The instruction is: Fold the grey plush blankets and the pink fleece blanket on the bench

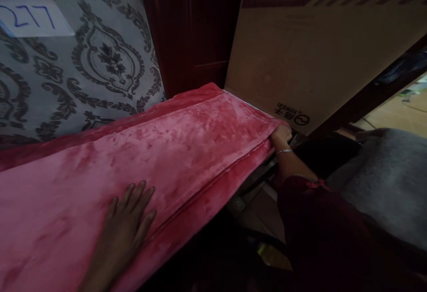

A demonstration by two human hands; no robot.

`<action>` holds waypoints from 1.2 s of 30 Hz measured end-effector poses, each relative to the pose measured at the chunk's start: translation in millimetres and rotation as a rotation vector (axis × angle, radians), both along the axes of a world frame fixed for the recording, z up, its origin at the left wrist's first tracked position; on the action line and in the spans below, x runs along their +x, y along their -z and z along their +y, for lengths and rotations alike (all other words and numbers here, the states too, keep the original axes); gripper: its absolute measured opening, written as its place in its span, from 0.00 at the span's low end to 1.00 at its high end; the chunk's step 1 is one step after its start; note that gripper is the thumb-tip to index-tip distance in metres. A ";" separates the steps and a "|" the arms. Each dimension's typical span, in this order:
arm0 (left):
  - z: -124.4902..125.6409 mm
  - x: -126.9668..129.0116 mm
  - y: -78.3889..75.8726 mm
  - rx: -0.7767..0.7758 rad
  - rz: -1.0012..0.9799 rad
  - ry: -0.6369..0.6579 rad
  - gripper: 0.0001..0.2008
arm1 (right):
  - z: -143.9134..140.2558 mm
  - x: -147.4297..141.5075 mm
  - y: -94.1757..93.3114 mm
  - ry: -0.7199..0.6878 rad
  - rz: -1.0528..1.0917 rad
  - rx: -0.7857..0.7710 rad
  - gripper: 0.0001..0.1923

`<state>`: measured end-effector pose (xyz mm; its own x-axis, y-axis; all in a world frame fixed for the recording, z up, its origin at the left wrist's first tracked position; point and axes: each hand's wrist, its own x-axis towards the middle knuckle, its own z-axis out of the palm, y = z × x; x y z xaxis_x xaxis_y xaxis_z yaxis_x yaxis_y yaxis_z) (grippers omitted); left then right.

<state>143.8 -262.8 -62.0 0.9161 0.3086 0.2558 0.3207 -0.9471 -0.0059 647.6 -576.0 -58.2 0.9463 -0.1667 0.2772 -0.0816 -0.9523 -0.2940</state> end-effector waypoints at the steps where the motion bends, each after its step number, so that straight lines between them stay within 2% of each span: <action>1: -0.1 0.0 0.2 0.000 -0.001 0.002 0.28 | 0.1 -0.6 -0.4 0.018 0.006 0.017 0.21; 4: -0.7 0.5 0.6 -0.007 -0.007 0.005 0.28 | 2.2 -4.9 -3.0 0.077 0.013 0.087 0.20; 8: -1.9 1.4 0.2 -0.026 -0.010 -0.005 0.27 | 6.6 -15.5 -13.8 0.087 -0.060 0.160 0.23; 12: -7.0 1.1 -3.0 -0.058 0.009 -0.039 0.26 | 19.9 -34.0 -37.1 -0.010 -0.220 0.218 0.26; 14: -11.4 0.5 -6.4 -0.081 0.027 -0.047 0.26 | 37.1 -49.5 -46.7 -0.204 -0.323 0.213 0.28; 16: -15.8 0.0 -10.4 -0.105 0.036 -0.057 0.26 | 60.5 -71.6 -48.8 -0.516 -0.400 0.141 0.29; 18: -19.5 -0.2 -14.0 -0.122 0.043 -0.067 0.27 | 83.3 -98.7 -41.2 -0.830 -0.400 0.008 0.31; 19: -21.0 -0.2 -15.3 -0.128 0.049 -0.070 0.27 | 92.1 -112.3 -34.1 -0.943 -0.351 -0.070 0.32; 21: -23.1 0.2 -17.1 -0.139 0.066 -0.071 0.27 | 102.2 -134.6 -16.7 -1.064 -0.196 -0.205 0.31; 24: -23.6 0.8 -17.7 -0.157 0.090 -0.080 0.27 | 101.5 -148.9 6.4 -1.078 -0.005 -0.295 0.28; 27: -20.9 -0.3 -17.9 -0.189 0.116 -0.081 0.28 | 95.4 -147.4 14.4 -1.057 0.032 -0.297 0.29; 32: -22.1 2.2 -30.3 -0.249 0.131 -0.109 0.29 | 98.4 -152.5 -2.6 -1.034 0.086 -0.273 0.28; 34: -30.3 11.1 -40.2 -0.240 0.107 -0.148 0.28 | 106.6 -166.1 -14.7 -1.038 0.069 -0.232 0.28; 36: -42.8 25.2 -48.6 -0.219 0.090 -0.148 0.28 | 117.4 -187.9 -25.0 -1.113 0.005 -0.195 0.29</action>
